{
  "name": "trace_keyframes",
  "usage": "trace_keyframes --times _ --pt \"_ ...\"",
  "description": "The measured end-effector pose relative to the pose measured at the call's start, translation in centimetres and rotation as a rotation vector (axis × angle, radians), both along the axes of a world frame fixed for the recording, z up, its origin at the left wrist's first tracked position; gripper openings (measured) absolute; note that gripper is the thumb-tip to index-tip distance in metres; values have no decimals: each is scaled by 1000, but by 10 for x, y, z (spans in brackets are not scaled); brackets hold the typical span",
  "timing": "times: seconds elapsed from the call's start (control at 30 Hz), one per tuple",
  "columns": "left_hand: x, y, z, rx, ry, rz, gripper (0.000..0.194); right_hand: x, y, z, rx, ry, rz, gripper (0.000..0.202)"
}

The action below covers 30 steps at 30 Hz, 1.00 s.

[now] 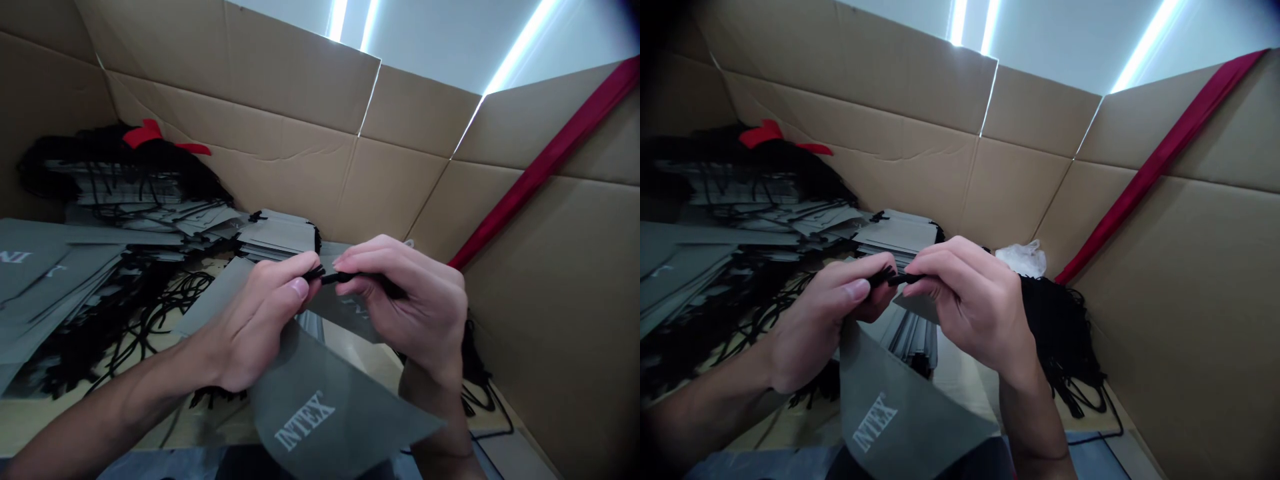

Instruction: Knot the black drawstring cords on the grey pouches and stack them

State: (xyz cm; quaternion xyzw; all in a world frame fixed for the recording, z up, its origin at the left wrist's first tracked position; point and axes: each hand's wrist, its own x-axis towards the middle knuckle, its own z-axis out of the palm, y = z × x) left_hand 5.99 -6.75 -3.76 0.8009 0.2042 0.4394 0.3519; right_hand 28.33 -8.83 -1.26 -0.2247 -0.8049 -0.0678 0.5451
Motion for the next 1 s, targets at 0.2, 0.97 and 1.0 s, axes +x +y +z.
trace_keyframes --times 0.2,0.97,1.0 --pt "-4 -4 11 128 97 28 25 4 6 2 142 -89 -29 10" --pt "-4 -1 8 129 34 -17 6 5 1 4 188 -86 -43 8" --pt "-4 -1 7 136 41 -4 7 5 1 4 191 -83 -50 9"
